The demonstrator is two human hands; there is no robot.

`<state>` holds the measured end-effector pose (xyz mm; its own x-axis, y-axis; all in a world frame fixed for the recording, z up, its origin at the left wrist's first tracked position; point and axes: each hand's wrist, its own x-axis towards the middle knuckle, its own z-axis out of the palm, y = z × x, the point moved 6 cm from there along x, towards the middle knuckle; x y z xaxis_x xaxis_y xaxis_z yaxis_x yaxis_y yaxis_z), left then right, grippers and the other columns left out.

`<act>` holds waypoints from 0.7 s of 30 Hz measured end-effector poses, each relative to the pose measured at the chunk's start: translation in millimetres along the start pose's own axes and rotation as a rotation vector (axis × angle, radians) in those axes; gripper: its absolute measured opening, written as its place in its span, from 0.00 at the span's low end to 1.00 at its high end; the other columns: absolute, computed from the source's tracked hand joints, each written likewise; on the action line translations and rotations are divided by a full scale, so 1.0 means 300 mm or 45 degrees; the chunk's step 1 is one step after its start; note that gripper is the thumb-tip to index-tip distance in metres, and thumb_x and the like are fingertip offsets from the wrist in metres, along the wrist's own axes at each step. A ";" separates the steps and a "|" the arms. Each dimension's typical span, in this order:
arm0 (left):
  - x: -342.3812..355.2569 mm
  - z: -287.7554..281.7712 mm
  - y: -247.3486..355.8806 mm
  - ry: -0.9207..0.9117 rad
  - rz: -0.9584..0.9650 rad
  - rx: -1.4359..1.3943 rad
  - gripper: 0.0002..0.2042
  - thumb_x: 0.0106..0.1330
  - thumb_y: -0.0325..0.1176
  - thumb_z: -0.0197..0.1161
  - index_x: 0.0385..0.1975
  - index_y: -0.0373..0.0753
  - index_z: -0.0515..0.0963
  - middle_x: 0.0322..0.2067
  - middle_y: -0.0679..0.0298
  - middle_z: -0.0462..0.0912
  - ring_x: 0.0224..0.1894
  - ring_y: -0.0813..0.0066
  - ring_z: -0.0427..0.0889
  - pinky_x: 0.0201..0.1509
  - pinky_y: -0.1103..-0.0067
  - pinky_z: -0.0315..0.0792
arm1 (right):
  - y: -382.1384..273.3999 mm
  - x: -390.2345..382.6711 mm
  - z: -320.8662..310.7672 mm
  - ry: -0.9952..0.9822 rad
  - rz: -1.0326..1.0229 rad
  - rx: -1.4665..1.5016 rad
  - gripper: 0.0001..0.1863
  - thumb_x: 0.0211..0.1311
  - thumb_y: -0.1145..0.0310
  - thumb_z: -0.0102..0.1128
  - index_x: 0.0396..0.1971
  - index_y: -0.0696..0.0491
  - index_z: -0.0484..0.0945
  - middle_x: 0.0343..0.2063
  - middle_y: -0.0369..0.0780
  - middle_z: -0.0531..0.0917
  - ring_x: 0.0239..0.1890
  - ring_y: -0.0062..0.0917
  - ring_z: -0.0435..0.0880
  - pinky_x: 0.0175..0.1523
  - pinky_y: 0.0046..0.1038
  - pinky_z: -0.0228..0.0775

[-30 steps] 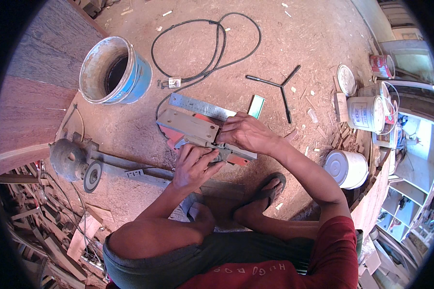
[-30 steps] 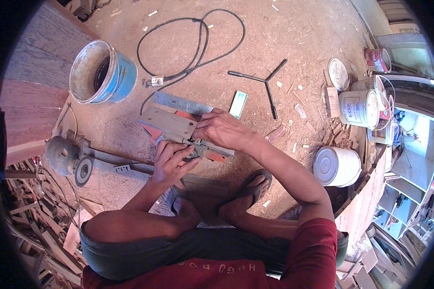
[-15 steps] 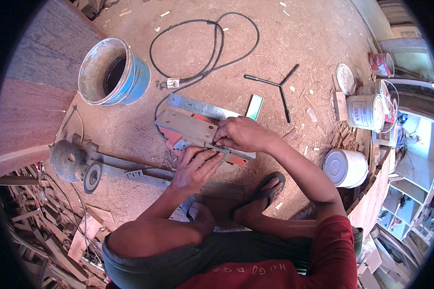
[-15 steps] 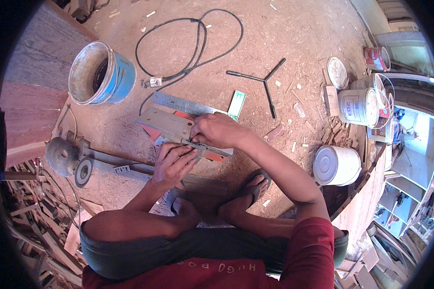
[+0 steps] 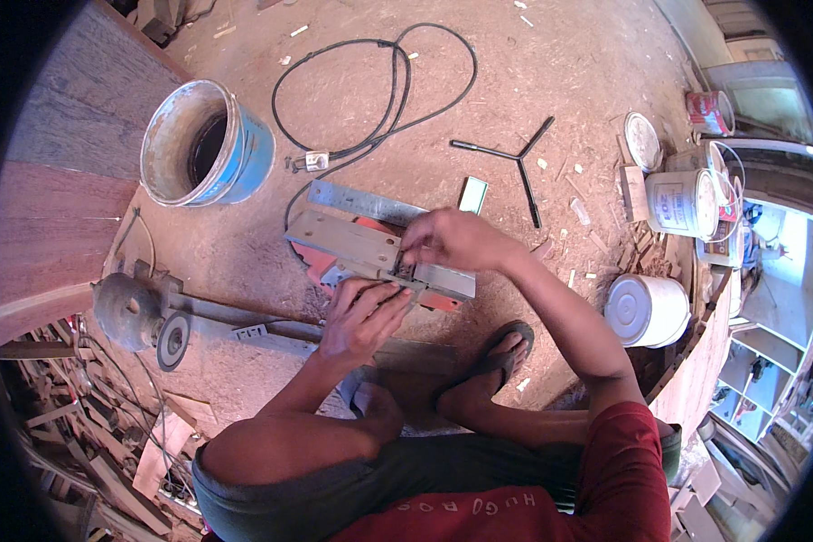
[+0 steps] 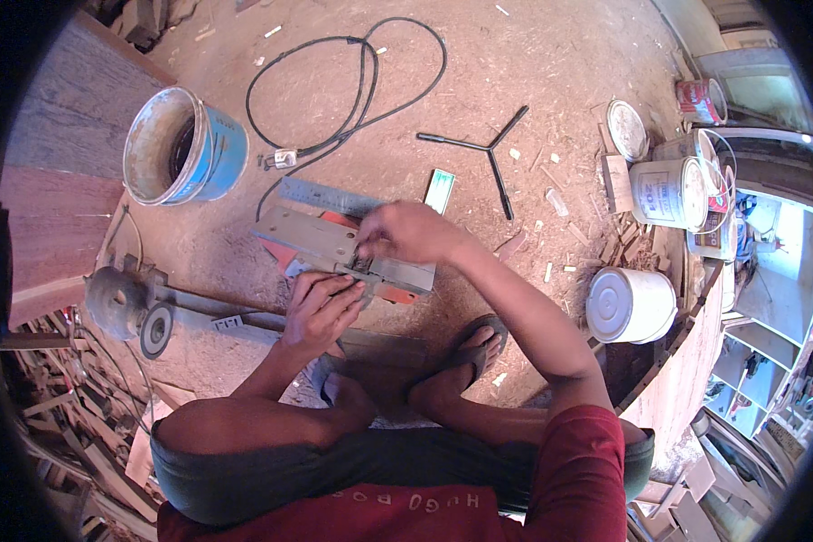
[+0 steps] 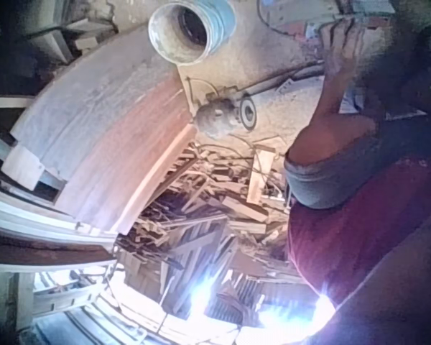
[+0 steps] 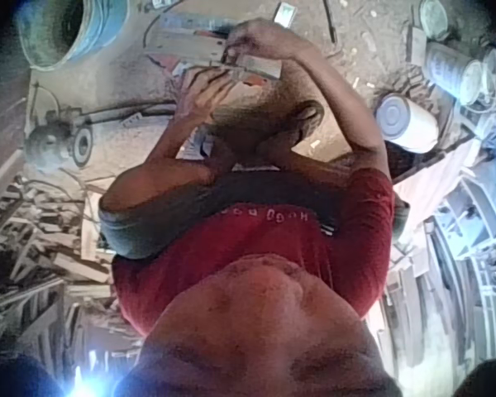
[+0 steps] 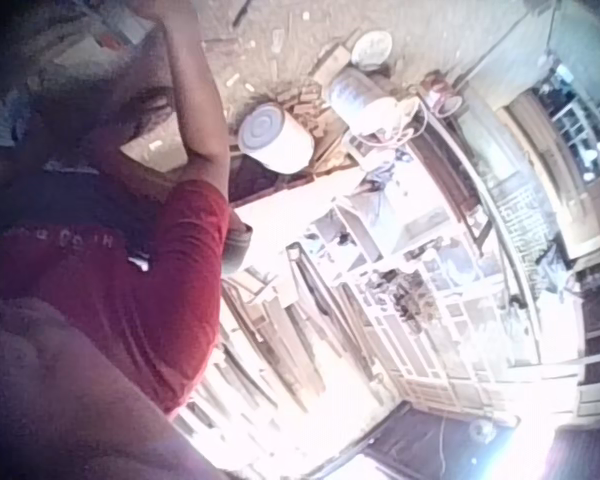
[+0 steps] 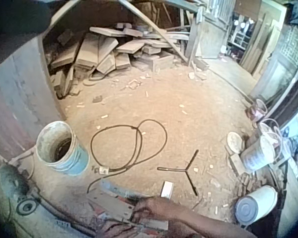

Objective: The person uses a socket-style tool to loosen and tighten bolts on a power planer, while holding the tool and the machine's components by hand.

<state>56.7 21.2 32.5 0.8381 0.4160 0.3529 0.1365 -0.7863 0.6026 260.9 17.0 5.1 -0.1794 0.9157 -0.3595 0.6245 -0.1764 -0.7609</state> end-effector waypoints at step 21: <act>-0.008 0.025 -0.045 0.180 -0.101 -0.025 0.23 0.44 0.39 0.86 0.41 0.43 0.86 0.39 0.66 0.79 0.42 0.64 0.77 0.46 0.68 0.73 | 0.383 -0.174 -0.139 1.116 0.239 0.684 0.17 0.71 0.59 0.70 0.45 0.59 0.86 0.36 0.37 0.86 0.36 0.17 0.82 0.40 0.26 0.76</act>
<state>56.7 27.4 18.1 0.7421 0.5377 0.4001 0.1880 -0.7400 0.6458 373.5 -36.0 -41.0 0.6338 0.7603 -0.1421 0.1266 -0.2833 -0.9506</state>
